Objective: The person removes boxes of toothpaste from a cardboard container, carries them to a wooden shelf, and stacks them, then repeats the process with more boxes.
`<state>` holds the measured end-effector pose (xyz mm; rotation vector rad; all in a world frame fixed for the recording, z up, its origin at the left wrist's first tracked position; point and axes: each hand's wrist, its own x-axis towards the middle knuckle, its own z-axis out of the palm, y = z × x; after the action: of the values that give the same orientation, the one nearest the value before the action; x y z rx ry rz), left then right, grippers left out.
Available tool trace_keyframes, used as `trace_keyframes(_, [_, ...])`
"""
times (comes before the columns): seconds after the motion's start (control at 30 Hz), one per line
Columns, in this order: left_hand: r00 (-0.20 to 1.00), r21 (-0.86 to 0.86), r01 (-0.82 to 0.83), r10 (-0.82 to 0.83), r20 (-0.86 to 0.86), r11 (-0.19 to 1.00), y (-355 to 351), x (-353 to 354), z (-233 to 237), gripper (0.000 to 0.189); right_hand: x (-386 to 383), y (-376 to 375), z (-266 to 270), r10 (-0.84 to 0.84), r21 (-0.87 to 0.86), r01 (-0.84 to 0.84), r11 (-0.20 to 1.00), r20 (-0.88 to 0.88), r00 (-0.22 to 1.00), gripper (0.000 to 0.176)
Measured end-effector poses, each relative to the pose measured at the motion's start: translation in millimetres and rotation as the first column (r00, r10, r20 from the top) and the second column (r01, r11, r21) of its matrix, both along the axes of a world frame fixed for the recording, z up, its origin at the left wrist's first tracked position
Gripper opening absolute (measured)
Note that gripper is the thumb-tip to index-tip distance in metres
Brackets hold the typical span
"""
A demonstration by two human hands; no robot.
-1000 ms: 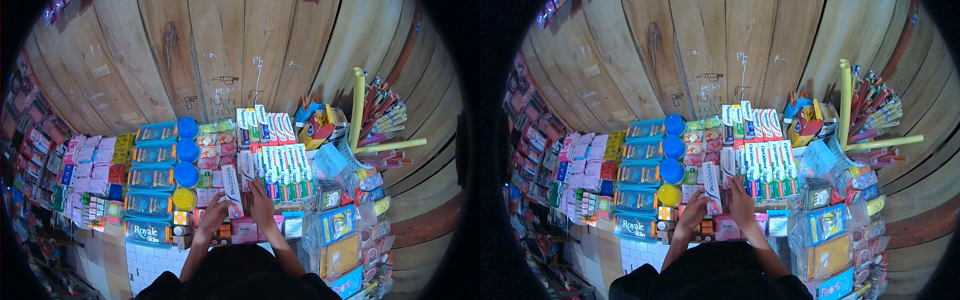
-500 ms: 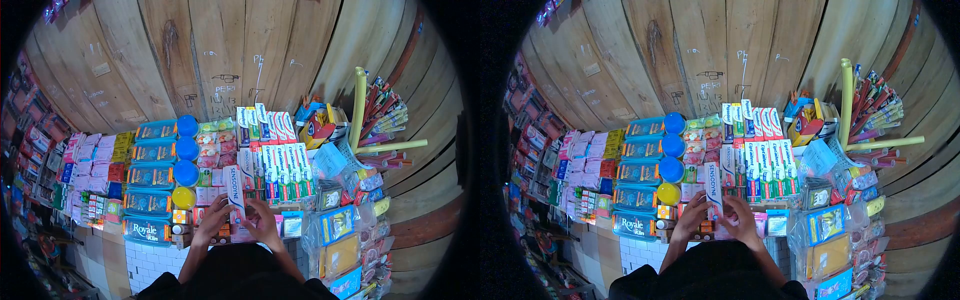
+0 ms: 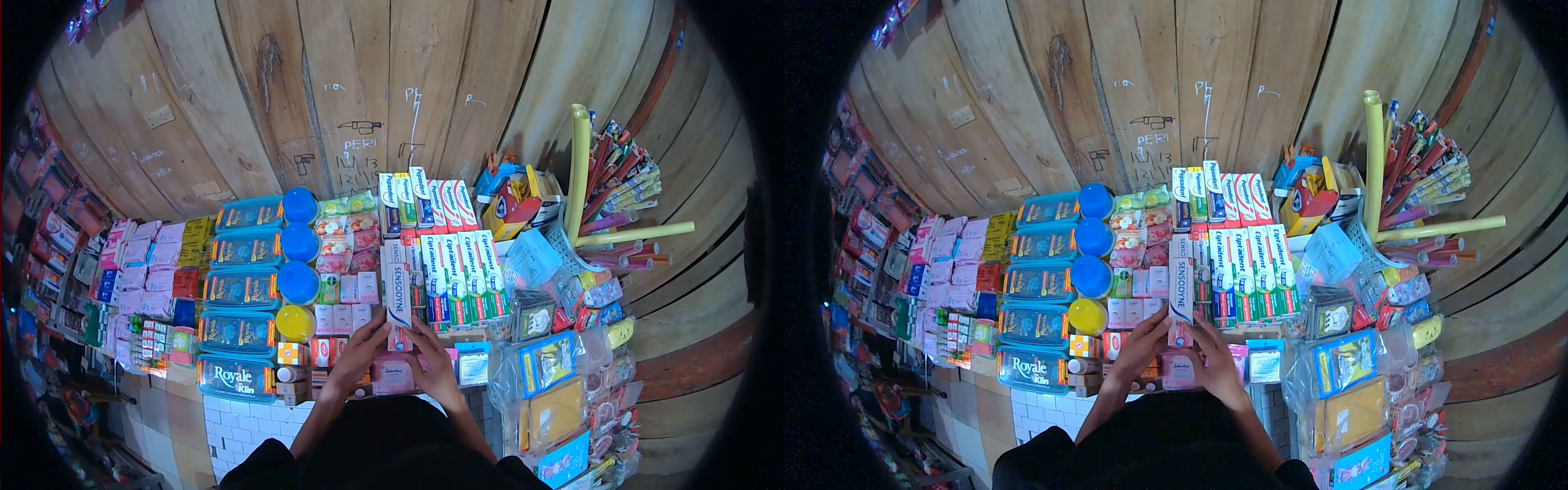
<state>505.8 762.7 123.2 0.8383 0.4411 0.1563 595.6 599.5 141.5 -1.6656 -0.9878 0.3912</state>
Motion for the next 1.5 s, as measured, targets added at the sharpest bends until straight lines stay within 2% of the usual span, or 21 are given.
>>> trace_keyframes(0.1, [1.000,0.061,0.005,-0.003,-0.027,0.998,2,-2,-1,0.056,3,7,-7,-0.031,0.008,0.031,1.000,0.044,0.999,0.054])
trace_keyframes(0.37, [0.996,0.018,0.044,-0.046,0.079,0.999,5,-7,3,0.060,18,26,-9,-0.128,0.029,0.125,0.992,0.193,0.973,0.054])
trace_keyframes(0.53, [0.998,0.047,0.001,-0.004,0.059,0.999,3,-9,5,0.059,27,37,-10,-0.133,0.037,0.128,0.991,0.198,0.971,0.055])
trace_keyframes(0.87, [0.998,0.037,0.005,-0.007,0.068,0.999,6,-6,-4,0.057,28,54,-16,-0.207,0.039,0.203,0.978,0.218,0.954,0.053])
trace_keyframes(1.07, [0.999,0.064,0.009,-0.012,0.036,0.998,5,-1,9,0.056,26,58,-16,-0.230,0.051,0.224,0.973,0.193,0.954,0.052])
trace_keyframes(1.2, [0.999,0.085,0.007,-0.011,0.041,0.996,6,1,1,0.056,27,59,-20,-0.244,0.063,0.236,0.970,0.238,0.940,0.051])
trace_keyframes(1.4, [0.998,0.097,0.011,-0.017,0.057,0.995,6,3,-3,0.061,27,61,-24,-0.263,0.087,0.249,0.965,0.249,0.932,0.050])
trace_keyframes(1.5, [0.997,0.098,0.005,-0.012,0.073,0.995,5,3,-1,0.055,28,61,-22,-0.262,0.092,0.246,0.965,0.268,0.927,0.049])
